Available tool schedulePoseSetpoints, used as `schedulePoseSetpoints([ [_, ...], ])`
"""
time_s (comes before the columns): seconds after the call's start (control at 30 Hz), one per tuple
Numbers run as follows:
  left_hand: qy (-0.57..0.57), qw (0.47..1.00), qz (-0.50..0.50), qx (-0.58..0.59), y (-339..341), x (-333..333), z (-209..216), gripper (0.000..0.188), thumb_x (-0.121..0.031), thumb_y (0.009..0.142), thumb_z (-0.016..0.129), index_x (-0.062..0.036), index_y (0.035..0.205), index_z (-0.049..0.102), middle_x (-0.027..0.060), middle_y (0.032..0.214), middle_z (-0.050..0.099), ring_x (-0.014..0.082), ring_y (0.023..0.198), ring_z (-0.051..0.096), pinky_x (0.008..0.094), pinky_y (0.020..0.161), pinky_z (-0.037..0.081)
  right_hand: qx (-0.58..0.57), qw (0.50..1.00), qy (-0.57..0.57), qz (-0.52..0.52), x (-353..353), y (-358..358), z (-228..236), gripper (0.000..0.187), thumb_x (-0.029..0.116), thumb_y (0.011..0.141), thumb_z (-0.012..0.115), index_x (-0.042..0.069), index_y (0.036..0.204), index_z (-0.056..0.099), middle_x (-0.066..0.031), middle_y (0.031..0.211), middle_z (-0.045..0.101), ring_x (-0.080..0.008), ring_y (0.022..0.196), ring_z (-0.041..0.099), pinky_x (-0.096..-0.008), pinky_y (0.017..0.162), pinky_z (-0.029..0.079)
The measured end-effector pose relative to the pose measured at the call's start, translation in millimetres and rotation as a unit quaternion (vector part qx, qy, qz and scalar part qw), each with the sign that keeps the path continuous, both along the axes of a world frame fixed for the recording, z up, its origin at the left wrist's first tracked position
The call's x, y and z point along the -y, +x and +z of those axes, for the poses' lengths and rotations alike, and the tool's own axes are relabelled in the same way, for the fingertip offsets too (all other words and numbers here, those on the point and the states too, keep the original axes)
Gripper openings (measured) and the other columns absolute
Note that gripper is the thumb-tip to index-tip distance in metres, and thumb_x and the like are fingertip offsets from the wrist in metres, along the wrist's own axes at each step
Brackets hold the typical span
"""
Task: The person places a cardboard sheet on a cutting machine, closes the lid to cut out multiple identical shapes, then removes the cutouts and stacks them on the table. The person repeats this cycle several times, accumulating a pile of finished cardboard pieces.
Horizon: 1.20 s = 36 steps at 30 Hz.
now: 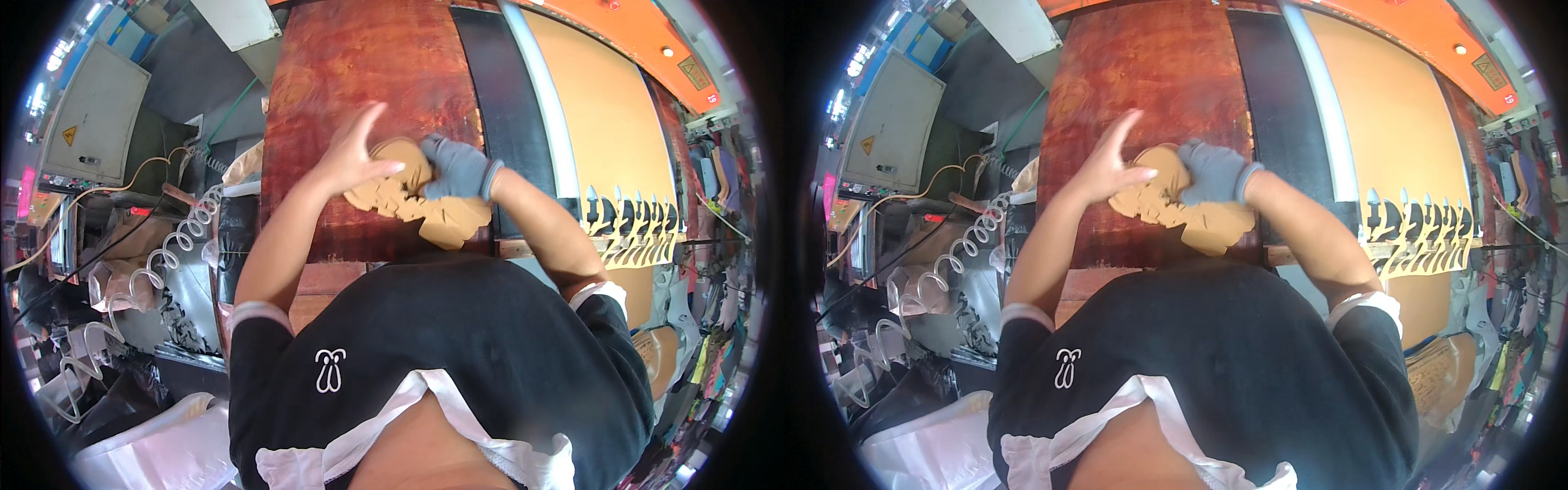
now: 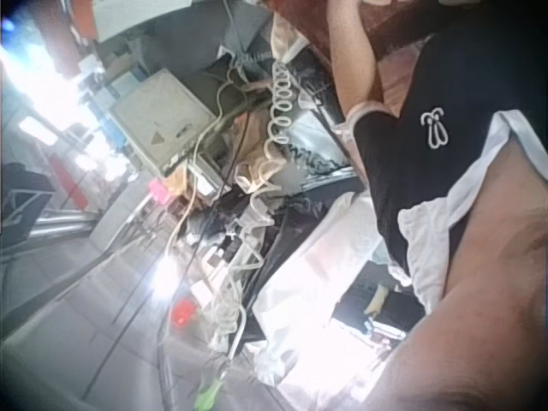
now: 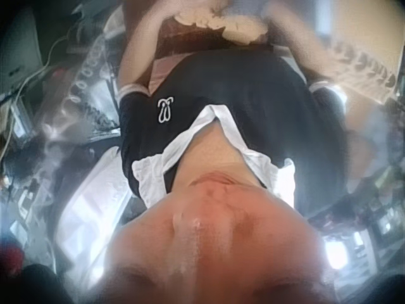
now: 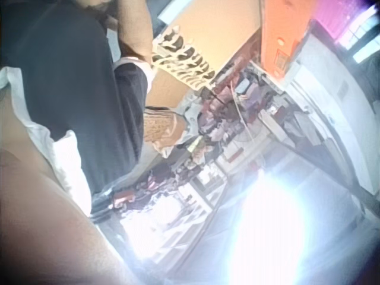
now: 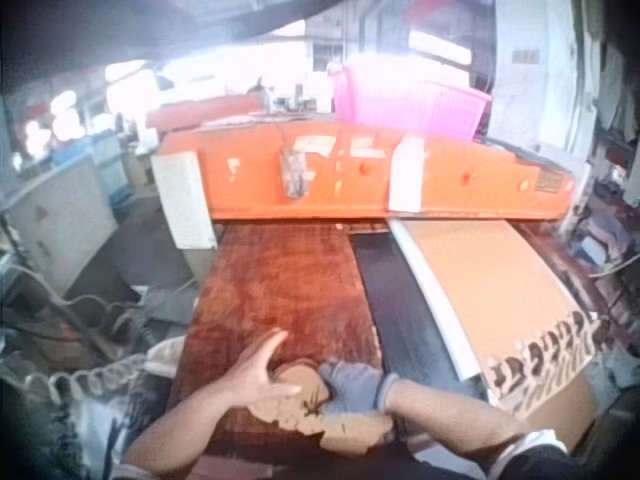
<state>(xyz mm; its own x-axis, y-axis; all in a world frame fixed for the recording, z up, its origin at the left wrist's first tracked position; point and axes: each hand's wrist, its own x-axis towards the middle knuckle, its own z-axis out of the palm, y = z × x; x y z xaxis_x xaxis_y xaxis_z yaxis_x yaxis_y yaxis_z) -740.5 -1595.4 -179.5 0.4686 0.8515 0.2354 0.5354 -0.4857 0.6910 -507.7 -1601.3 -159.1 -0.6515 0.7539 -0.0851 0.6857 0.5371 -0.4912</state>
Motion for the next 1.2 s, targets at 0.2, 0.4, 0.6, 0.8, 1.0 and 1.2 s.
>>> schedulePoseSetpoints([
  [0.2,-0.403,0.904,-0.132,-0.052,14.7,-37.0,-2.9,0.08,-0.05,0.086,0.06,-0.0062,0.143,0.027,0.0186,0.142,0.038,0.0265,0.129,0.04,0.0388,0.107,0.031,0.053,0.979,0.189,0.053,53.9,-15.2,14.4,0.039,0.022,0.07,0.068,0.003,0.1,0.053,-0.0152,0.098,0.056,-0.0295,0.079,0.06,-0.0431,0.067,0.049],
  [0.4,-0.344,0.928,-0.108,0.089,-1.7,-12.6,-18.5,0.058,-0.05,0.093,0.048,-0.0039,0.128,0.049,0.0126,0.123,0.053,0.0209,0.113,0.05,0.0355,0.099,0.038,0.05,0.974,0.215,0.057,73.6,-14.7,1.1,0.05,0.026,0.063,0.073,0.008,0.105,0.053,-0.0112,0.102,0.052,-0.0268,0.079,0.055,-0.0382,0.065,0.045],
  [0.6,-0.144,0.976,-0.146,0.07,-8.8,51.6,13.5,0.073,-0.045,0.072,0.071,-0.0002,0.124,0.047,0.0113,0.113,0.05,0.0222,0.108,0.049,0.0348,0.094,0.039,-0.027,0.982,0.184,-0.003,73.8,-13.2,10.4,0.072,0.03,0.065,0.072,0.002,0.126,0.045,-0.014,0.1,0.051,-0.0282,0.078,0.055,-0.0403,0.065,0.044],
  [0.8,-0.135,0.989,-0.054,-0.018,-1.9,95.6,14.5,0.073,-0.03,0.072,0.076,-0.0092,0.133,0.042,0.0148,0.129,0.047,0.0347,0.116,0.05,0.0414,0.094,0.044,-0.024,0.996,0.087,0.014,71.2,9.8,25.8,0.09,0.037,0.065,0.075,0.0,0.137,0.035,-0.0172,0.107,0.052,-0.0304,0.095,0.056,-0.0406,0.077,0.045],
  [1.0,-0.096,0.993,-0.073,-0.008,0.9,96.0,16.2,0.07,-0.026,0.073,0.075,-0.008,0.133,0.043,0.0152,0.128,0.049,0.034,0.117,0.05,0.0406,0.096,0.043,0.151,0.986,0.07,0.025,66.6,8.4,27.0,0.05,0.031,0.069,0.074,0.005,0.105,0.05,-0.0128,0.09,0.061,-0.0298,0.084,0.062,-0.0401,0.071,0.049],
  [1.2,0.102,0.993,-0.065,-0.007,-7.4,97.9,9.5,0.083,-0.033,0.068,0.078,-0.0075,0.136,0.039,0.0174,0.133,0.045,0.0361,0.121,0.045,0.0423,0.1,0.039,0.061,0.971,0.231,0.011,75.0,13.7,53.3,0.043,0.024,0.065,0.072,0.005,0.098,0.052,-0.0119,0.086,0.06,-0.0294,0.082,0.061,-0.039,0.068,0.048],
])
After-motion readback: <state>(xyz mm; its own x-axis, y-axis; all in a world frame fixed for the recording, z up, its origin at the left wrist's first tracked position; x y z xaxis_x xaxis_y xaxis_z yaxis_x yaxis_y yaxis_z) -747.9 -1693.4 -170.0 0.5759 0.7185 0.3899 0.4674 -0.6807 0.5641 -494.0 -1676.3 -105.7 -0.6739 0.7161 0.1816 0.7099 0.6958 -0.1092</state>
